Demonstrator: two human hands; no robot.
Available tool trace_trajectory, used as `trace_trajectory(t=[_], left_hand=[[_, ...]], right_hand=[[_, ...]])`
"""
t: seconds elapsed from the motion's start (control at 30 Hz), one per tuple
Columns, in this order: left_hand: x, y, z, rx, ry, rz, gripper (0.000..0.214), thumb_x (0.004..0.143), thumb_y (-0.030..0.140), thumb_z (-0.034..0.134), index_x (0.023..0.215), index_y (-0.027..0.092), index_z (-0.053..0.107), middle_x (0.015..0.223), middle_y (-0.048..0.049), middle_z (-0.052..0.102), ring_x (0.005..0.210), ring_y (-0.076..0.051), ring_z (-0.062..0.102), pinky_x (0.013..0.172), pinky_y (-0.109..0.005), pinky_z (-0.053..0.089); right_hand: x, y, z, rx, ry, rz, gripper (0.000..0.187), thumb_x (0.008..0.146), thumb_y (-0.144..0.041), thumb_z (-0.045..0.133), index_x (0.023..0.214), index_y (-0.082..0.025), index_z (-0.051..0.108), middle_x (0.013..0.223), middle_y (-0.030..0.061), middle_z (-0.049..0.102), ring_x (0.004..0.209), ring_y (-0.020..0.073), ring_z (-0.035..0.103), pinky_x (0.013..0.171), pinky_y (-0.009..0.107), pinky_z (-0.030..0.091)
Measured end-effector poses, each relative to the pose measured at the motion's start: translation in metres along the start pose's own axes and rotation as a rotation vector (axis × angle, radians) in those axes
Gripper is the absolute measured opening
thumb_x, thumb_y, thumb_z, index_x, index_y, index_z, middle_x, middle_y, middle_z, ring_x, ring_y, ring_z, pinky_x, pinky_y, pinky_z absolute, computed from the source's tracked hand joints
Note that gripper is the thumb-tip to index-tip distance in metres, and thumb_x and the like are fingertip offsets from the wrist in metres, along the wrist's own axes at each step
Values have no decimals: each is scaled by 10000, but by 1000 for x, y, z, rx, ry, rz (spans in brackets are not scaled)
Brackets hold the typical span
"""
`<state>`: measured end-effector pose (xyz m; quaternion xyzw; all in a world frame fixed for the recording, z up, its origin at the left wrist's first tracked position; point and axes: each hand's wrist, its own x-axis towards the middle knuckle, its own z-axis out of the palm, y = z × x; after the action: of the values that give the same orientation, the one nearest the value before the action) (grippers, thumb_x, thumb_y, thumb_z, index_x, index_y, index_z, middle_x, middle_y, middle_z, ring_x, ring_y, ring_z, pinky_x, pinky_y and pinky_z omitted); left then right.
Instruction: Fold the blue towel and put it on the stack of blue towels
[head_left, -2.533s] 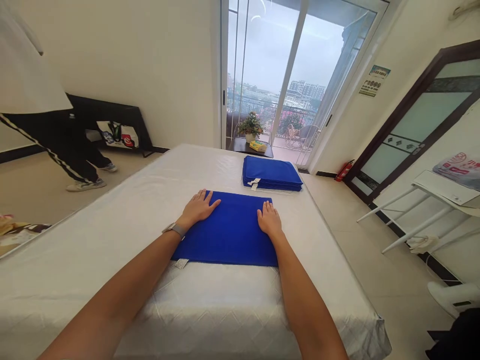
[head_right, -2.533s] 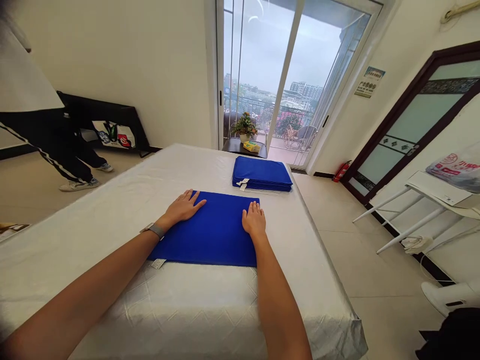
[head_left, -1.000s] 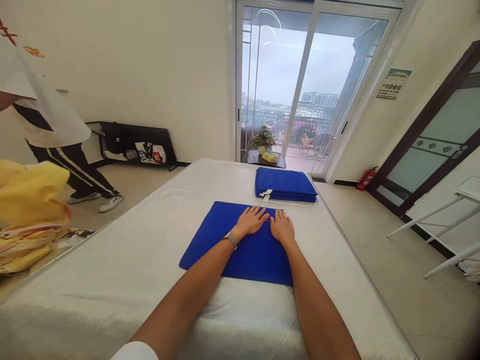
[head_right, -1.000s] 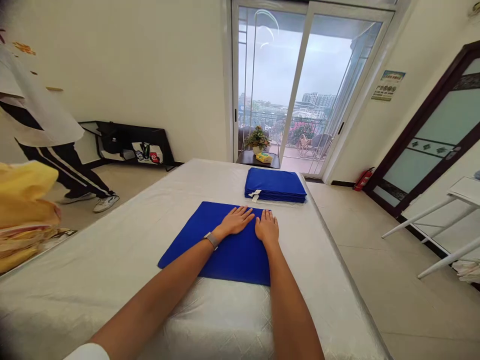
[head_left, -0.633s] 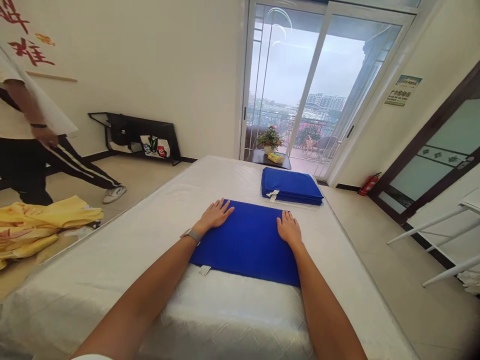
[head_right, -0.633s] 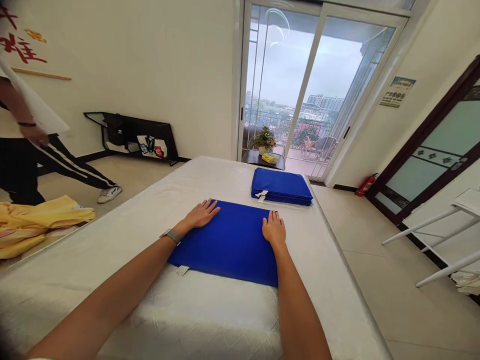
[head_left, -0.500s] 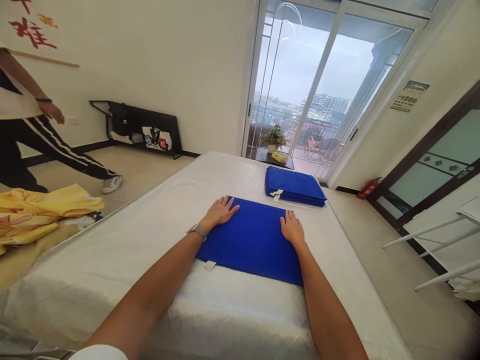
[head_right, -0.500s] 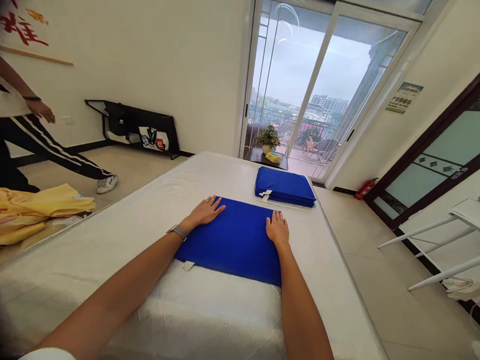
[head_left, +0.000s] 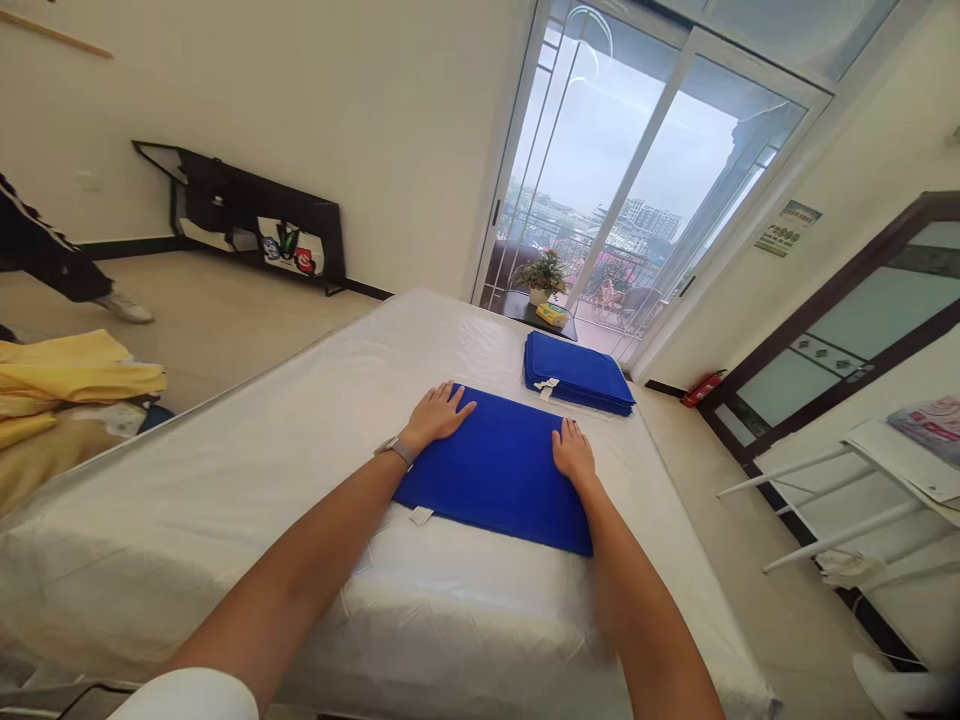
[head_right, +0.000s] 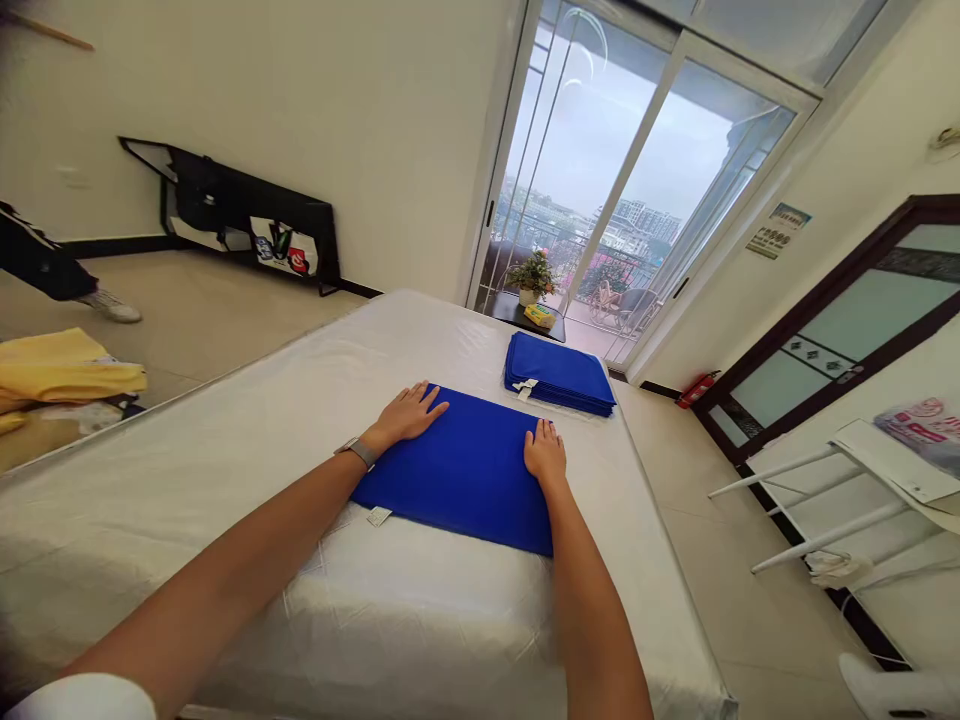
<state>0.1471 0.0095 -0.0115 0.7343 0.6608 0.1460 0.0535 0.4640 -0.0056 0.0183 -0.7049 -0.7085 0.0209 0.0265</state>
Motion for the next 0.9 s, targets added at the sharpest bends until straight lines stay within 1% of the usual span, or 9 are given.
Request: trace_trajectory(t=[0.1, 0.17, 0.23, 0.37, 0.47, 0.63, 0.77, 0.9], left_hand=[[0, 0, 0, 2, 6, 11, 872, 1003, 694, 113, 1608, 98, 309, 1688, -184, 239, 1573, -295, 198, 1264, -458, 156], [0, 0, -1, -1, 7, 12, 870, 1005, 688, 122, 1605, 87, 310, 1684, -191, 248, 1573, -298, 198, 1263, -461, 158], [-1, 0, -1, -1, 10, 18, 870, 1006, 684, 125, 1603, 79, 313, 1681, -198, 250, 1571, -304, 203, 1262, -462, 159], [0, 0, -1, 23, 0, 22, 866, 1008, 682, 130, 1605, 80, 308, 1685, -197, 239, 1569, -308, 208, 1264, -451, 151], [2, -2, 1, 37, -6, 22, 868, 1007, 682, 122, 1607, 82, 302, 1689, -196, 231, 1569, -310, 207, 1263, -451, 154], [3, -6, 4, 28, -5, 18, 840, 1012, 668, 151, 1608, 96, 305, 1690, -177, 236, 1569, -306, 211, 1265, -450, 154], [3, -5, 2, 47, -21, 23, 845, 1009, 676, 160, 1614, 100, 291, 1692, -180, 224, 1570, -307, 206, 1261, -454, 157], [5, -5, -8, 64, -111, 3, 888, 992, 713, 126, 1632, 105, 224, 1700, -193, 176, 1580, -307, 161, 1258, -465, 153]], right_hand=[[-10, -9, -7, -107, 86, -72, 634, 1055, -323, 209, 1606, -25, 309, 1673, 144, 294, 1565, 232, 199, 1268, 405, 69], [-18, -13, -9, -138, 112, -112, 629, 1056, -317, 212, 1605, -27, 315, 1670, 145, 300, 1565, 233, 196, 1269, 408, 44], [-27, -13, -7, -119, 80, -91, 642, 1063, -345, 196, 1612, -28, 295, 1677, 140, 281, 1569, 235, 186, 1269, 413, 61], [-39, -5, 2, 7, -27, 3, 699, 1069, -435, 150, 1633, -27, 212, 1703, 121, 195, 1579, 227, 149, 1267, 396, 110], [-42, 0, 5, 77, -62, 18, 711, 1068, -460, 128, 1646, -46, 163, 1716, 101, 140, 1585, 203, 109, 1269, 373, 93], [-41, 2, 1, 95, -123, 5, 702, 1071, -466, 133, 1655, -75, 128, 1724, 80, 103, 1588, 180, 66, 1270, 352, 63], [-42, 2, 1, 104, -110, 3, 700, 1072, -467, 141, 1655, -81, 135, 1723, 76, 108, 1588, 178, 69, 1270, 353, 59], [-45, 2, 3, 123, -74, -9, 703, 1070, -459, 147, 1650, -61, 151, 1720, 90, 126, 1587, 184, 80, 1271, 360, 60]])
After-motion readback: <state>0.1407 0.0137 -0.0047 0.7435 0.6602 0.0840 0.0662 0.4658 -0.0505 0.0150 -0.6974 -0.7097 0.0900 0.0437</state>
